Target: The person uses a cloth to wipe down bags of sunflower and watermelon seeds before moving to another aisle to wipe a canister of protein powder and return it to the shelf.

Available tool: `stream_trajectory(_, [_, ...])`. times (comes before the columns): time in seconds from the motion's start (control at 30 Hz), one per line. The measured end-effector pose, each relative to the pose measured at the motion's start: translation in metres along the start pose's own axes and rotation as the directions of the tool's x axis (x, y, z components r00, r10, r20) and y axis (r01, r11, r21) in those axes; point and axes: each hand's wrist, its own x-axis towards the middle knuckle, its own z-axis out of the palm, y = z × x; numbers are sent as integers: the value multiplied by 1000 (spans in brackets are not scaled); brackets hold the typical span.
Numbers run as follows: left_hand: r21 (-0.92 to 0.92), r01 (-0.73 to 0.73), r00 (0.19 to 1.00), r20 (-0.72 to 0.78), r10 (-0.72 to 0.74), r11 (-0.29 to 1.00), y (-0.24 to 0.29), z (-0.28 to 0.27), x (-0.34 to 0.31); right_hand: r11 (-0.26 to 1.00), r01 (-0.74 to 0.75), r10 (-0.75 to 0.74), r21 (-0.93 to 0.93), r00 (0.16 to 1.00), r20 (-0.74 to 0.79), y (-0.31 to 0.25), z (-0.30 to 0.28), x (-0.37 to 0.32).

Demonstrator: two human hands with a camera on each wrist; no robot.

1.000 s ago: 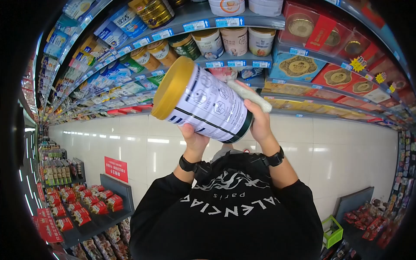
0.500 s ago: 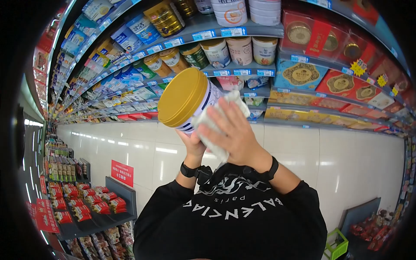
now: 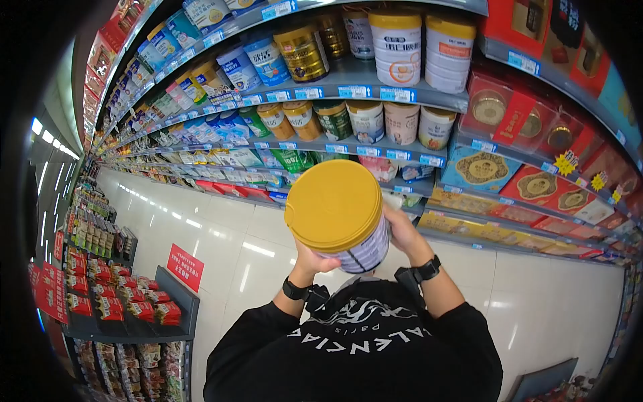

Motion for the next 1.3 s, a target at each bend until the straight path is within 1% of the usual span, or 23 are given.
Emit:
stream_trajectory(0.1, [39,57,992,113,-61,998,-30,-23,-8,985,-84,95,154,993,-65,-8,17,-7])
stream_trajectory(0.13, [42,15,985,170,-22,999,-37,-27,-7,970,-109,134,219,986,-102,-12,26,-10])
stream_trajectory(0.23, [11,-209,915,354,191,978,-53,-32,4,758,-200,120,620,978,169,-12,31,-9])
stream_trajectory(0.27, [-1,-279,879,403,256,960,-58,-33,9,711,-205,245,672,969,37,-13,37,-12])
stream_trajectory(0.3, [13,-317,857,432,281,948,-63,-34,15,708,-185,240,682,971,13,-13,40,-12])
stream_trajectory(0.37, [2,-292,891,363,271,956,-68,-30,18,702,-142,228,698,973,-31,-15,43,-13])
stream_trajectory(0.47, [-169,-109,991,52,119,980,-68,-6,23,694,-16,138,720,984,-111,-32,61,-13])
stream_trajectory(0.53, [-391,-15,990,-135,-42,920,-36,16,33,784,88,47,614,979,-201,-30,57,-11])
stream_trajectory(0.57, [-421,2,979,-183,-87,907,-26,22,36,820,141,-7,554,971,-238,-31,56,-8])
stream_trajectory(0.6, [-450,17,965,-228,-133,893,-17,27,38,864,389,-239,319,876,-419,-38,73,-3])
stream_trajectory(0.63, [-478,28,946,-270,-178,878,-14,30,41,885,435,-345,166,853,-393,-38,70,-1])
stream_trajectory(0.67, [-599,15,944,-256,-210,801,-30,27,33,878,479,-445,13,825,-349,-37,64,1])
stream_trajectory(0.7, [-551,-2,962,-230,-150,834,-41,22,28,846,515,-532,-137,795,-293,-34,60,1])
stream_trajectory(0.77, [-455,-40,985,-167,-41,890,-53,15,19,858,489,-514,-160,822,-245,-30,52,3])
stream_trajectory(0.8, [-490,-14,974,-203,-98,872,-47,17,19,866,461,-494,-195,849,-189,-33,47,4])
stream_trajectory(0.9, [-486,9,966,-222,-134,874,-23,15,26,897,321,-353,-305,934,-53,-49,37,4])
stream_trajectory(0.93, [-455,21,953,-261,-156,890,-16,17,28,907,264,-289,-329,957,-29,-59,44,4])
stream_trajectory(0.97, [-350,43,970,-210,-123,936,-16,14,28,913,204,-222,-354,975,-10,-64,49,4])
stream_trajectory(1.03, [-124,60,994,-88,-71,990,-13,6,34,943,127,-158,-308,984,-80,-67,52,6])
stream_trajectory(1.1, [-84,49,996,-64,-54,995,-9,13,37,959,86,-133,-271,978,-161,-74,56,8])
stream_trajectory(1.13, [-91,44,997,-65,-50,995,-9,18,37,948,169,-207,-271,971,-118,-77,59,8])
stream_trajectory(1.2, [-115,33,996,-80,-42,993,-12,23,36,825,372,-433,-426,900,-52,-78,71,7])
stream_trajectory(1.3, [-176,27,991,-122,-49,984,-20,25,34,448,569,-665,-690,728,169,-73,78,-3])
